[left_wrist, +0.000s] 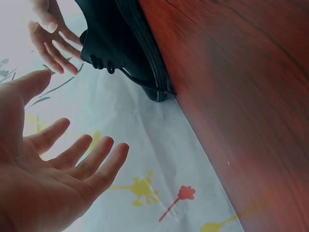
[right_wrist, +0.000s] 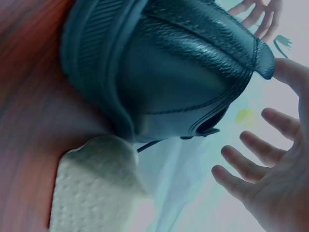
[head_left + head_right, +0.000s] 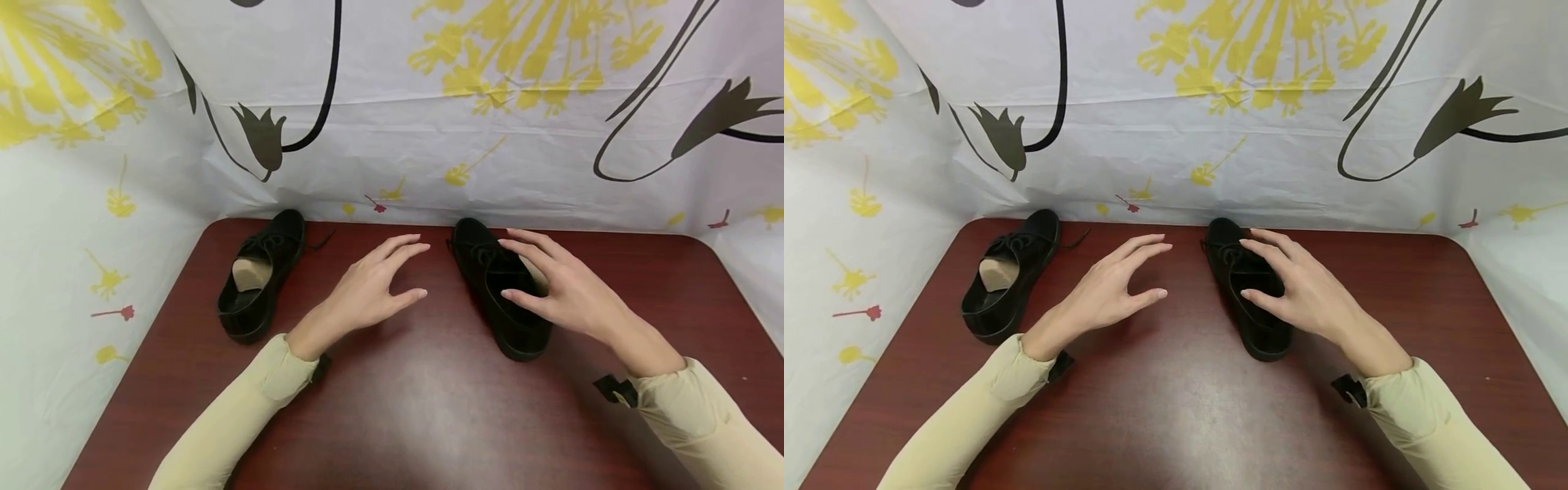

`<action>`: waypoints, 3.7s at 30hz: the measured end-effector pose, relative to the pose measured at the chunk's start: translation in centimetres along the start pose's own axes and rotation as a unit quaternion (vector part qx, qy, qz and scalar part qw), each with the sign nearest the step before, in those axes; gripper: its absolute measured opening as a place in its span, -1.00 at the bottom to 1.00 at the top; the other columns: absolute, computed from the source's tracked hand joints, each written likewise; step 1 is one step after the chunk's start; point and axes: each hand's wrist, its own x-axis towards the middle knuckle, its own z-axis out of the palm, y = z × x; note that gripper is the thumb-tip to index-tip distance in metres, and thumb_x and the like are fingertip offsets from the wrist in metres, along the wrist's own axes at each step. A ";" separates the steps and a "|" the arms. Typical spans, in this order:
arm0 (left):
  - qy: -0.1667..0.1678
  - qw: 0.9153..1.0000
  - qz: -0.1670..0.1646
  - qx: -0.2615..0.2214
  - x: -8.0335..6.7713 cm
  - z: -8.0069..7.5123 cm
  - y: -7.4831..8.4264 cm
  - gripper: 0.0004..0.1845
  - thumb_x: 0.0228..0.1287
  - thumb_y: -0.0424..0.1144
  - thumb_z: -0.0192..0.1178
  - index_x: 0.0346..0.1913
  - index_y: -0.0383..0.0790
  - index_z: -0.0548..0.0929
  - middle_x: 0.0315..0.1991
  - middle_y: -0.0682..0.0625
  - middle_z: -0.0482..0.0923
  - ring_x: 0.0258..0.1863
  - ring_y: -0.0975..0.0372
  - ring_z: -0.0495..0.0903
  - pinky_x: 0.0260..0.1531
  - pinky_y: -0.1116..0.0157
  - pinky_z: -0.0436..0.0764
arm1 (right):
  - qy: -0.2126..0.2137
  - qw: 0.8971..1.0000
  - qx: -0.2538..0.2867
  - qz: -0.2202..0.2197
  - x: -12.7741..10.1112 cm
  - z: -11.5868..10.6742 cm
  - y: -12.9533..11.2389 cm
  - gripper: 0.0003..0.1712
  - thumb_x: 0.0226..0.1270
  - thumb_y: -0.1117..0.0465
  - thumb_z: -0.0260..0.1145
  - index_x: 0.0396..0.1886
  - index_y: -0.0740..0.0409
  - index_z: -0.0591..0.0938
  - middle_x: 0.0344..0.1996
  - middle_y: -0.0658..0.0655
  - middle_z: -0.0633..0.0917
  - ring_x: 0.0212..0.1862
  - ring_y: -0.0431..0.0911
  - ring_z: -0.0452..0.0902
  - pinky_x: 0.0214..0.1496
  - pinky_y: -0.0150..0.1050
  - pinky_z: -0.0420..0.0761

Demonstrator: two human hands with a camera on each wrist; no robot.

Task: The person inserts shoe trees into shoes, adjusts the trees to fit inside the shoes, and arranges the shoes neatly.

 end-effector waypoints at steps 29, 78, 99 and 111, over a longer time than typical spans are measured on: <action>-0.013 0.999 0.008 -0.044 3.2 3.3 1.9 -0.39 0.35 0.03 0.27 0.42 0.05 0.42 0.47 0.10 0.26 0.41 0.23 0.28 0.18 0.12 0.48 | 0.018 0.999 -0.008 0.044 -3.7 -0.4 2.6 -0.03 0.10 0.15 0.57 0.50 -0.13 0.33 0.41 0.10 0.37 0.25 -0.01 0.39 0.09 -0.46 0.28; 0.049 0.995 -0.019 -0.081 7.1 7.9 3.8 -0.62 0.24 0.02 0.38 0.07 0.04 0.64 0.14 0.18 0.53 0.17 0.35 0.48 0.06 0.38 0.50 | 0.014 0.994 -0.012 0.104 -7.7 0.8 6.2 -0.01 -0.04 0.14 0.64 0.43 0.08 0.40 0.33 0.22 0.43 0.31 0.16 0.34 0.30 -0.61 0.03; 0.051 0.996 -0.040 -0.065 7.9 7.9 4.2 -0.70 0.26 0.01 0.37 -0.01 0.02 0.66 0.05 0.14 0.59 0.01 0.28 0.59 -0.14 0.35 0.57 | -0.005 0.990 -0.012 0.143 -8.0 1.6 7.2 -0.19 0.09 0.11 0.58 0.35 0.06 0.48 0.21 0.20 0.53 0.23 0.15 0.43 0.11 0.04 0.34; 0.078 0.994 -0.025 -0.076 8.0 7.8 4.2 -0.77 0.26 -0.03 0.38 -0.13 -0.02 0.67 -0.14 0.14 0.62 -0.39 0.35 0.47 -0.36 0.45 0.44 | -0.001 0.986 -0.022 0.164 -7.8 1.8 7.0 -0.31 0.21 0.04 0.50 0.31 0.11 0.51 0.18 0.24 0.57 0.21 0.21 0.46 0.09 0.16 0.40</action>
